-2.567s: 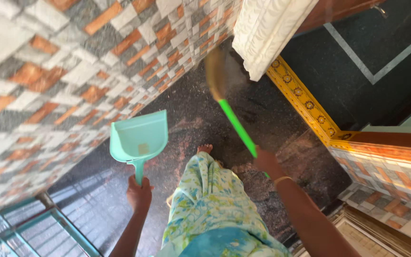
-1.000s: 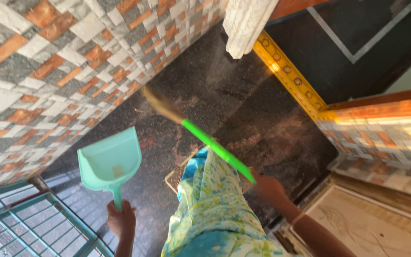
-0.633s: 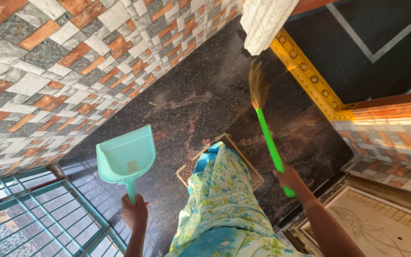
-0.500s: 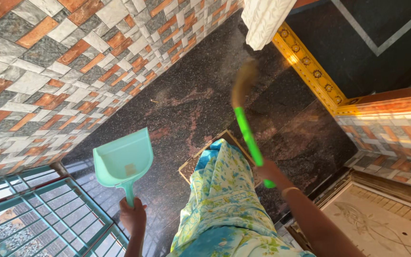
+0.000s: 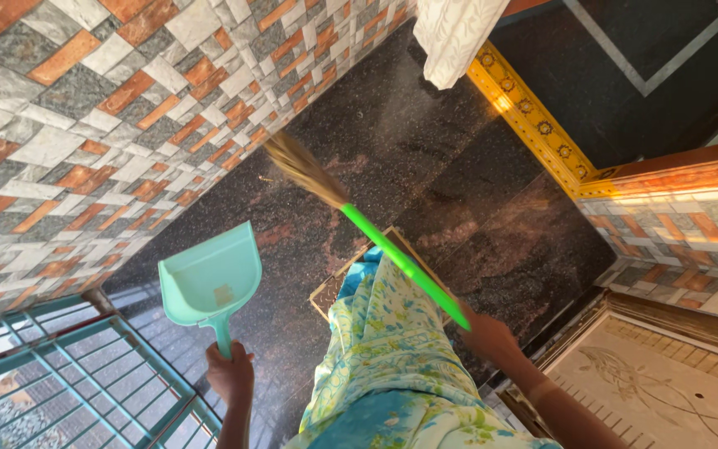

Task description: The person sweeps dust and debris from the floor into a dustpan using a broom, moving through a hallway and into another room.

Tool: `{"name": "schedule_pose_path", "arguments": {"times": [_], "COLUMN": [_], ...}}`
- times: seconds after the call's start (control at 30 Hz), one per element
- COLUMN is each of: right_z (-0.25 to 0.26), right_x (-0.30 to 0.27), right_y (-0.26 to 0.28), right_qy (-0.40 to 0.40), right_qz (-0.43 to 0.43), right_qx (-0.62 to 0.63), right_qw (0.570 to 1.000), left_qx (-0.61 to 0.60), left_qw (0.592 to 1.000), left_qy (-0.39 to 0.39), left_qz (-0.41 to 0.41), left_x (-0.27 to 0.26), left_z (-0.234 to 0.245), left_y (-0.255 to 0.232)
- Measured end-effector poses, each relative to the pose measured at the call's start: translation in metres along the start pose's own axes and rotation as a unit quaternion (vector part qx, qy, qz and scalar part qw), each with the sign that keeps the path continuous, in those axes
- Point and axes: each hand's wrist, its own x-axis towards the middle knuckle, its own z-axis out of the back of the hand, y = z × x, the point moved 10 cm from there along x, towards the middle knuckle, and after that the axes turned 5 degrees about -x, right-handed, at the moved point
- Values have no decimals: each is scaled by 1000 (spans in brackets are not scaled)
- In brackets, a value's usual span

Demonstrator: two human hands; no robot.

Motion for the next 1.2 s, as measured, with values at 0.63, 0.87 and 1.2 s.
{"name": "schedule_pose_path", "arguments": {"times": [0.63,0.87,1.2], "right_z": [-63,10,32], "right_x": [-110,-115,110], "right_y": [-50,-127,-1], "right_qy": [92,-49,48], "right_qz": [-73,-207,-77], "right_qx": [35,50,156], "right_qw": [992,976,984], "left_qx": [-60,-126,-46], "left_qw": [997,992,999], "left_qy": [13,10,-4], "left_qz": [-40,-16,-15], "left_x": [6,8,0], "left_z": [-26,-22,-11], "left_y": [-23,-16,18]}}
